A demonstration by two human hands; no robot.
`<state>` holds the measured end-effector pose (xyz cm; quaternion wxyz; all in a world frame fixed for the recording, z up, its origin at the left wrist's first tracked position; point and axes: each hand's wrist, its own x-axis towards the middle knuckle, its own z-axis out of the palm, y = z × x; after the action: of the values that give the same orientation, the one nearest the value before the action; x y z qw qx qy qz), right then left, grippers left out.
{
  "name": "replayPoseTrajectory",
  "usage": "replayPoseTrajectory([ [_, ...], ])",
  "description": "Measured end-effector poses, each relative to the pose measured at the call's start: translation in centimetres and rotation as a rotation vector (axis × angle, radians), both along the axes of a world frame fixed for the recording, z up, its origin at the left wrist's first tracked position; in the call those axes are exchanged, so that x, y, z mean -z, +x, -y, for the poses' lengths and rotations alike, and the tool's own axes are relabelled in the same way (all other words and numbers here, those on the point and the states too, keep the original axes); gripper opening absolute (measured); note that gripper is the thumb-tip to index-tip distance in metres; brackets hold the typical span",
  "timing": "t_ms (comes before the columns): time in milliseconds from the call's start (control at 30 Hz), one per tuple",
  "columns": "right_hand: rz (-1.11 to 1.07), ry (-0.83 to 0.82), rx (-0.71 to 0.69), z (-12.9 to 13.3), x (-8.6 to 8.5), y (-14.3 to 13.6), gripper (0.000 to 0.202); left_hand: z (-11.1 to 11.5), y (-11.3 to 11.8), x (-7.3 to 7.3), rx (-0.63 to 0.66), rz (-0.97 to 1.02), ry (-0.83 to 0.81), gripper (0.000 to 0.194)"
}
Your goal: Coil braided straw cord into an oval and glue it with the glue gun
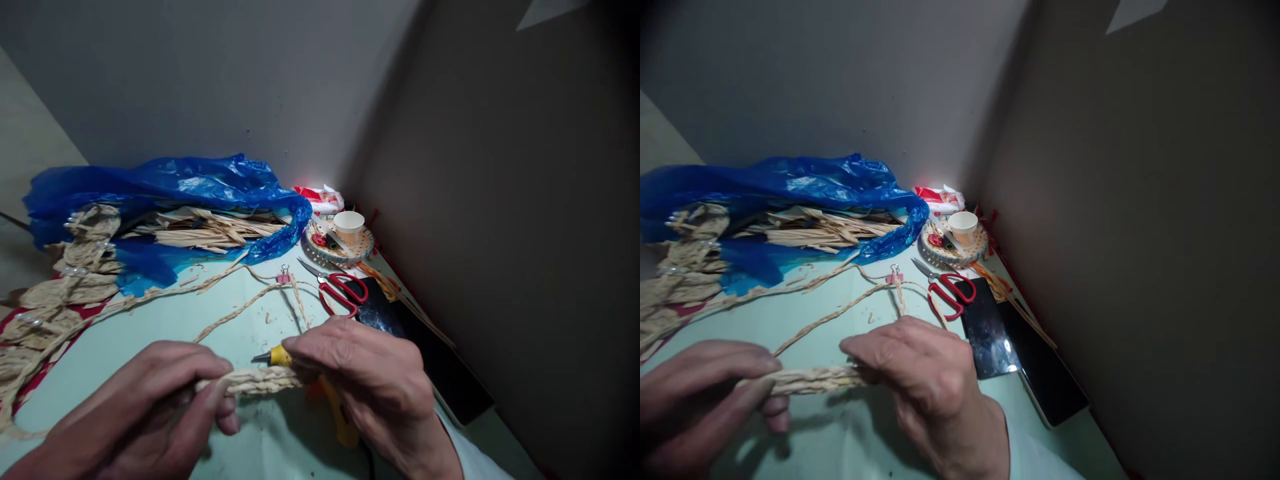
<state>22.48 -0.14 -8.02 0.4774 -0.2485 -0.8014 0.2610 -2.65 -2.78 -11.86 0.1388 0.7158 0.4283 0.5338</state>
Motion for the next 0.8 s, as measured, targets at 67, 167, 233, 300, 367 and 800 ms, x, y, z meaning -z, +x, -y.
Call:
replayPoseTrajectory([
  [67,0.041,0.000,0.019,0.0,-0.2,-0.2,0.026,-0.3,0.5,-0.8,-0.007,0.031,-0.065,0.013],
  [167,0.083,0.001,0.019,0.2,-0.4,-0.6,0.021,0.7,2.0,-1.2,-0.207,0.241,-0.315,0.004],
  [233,0.113,-0.001,0.003,0.2,-0.4,-0.9,0.020,1.3,2.7,-1.1,-0.257,0.293,-0.409,0.009],
  [300,0.145,0.023,-0.009,0.2,-0.2,-1.1,0.018,1.6,3.1,-1.0,-0.269,0.301,-0.455,0.012],
  [367,0.169,0.051,-0.011,0.2,0.1,-1.2,0.018,1.6,3.2,-1.0,-0.265,0.300,-0.480,0.011],
  [800,0.274,-0.139,-0.049,0.5,-0.1,-0.6,0.027,1.4,4.8,-2.0,-0.272,0.373,-0.475,0.006],
])
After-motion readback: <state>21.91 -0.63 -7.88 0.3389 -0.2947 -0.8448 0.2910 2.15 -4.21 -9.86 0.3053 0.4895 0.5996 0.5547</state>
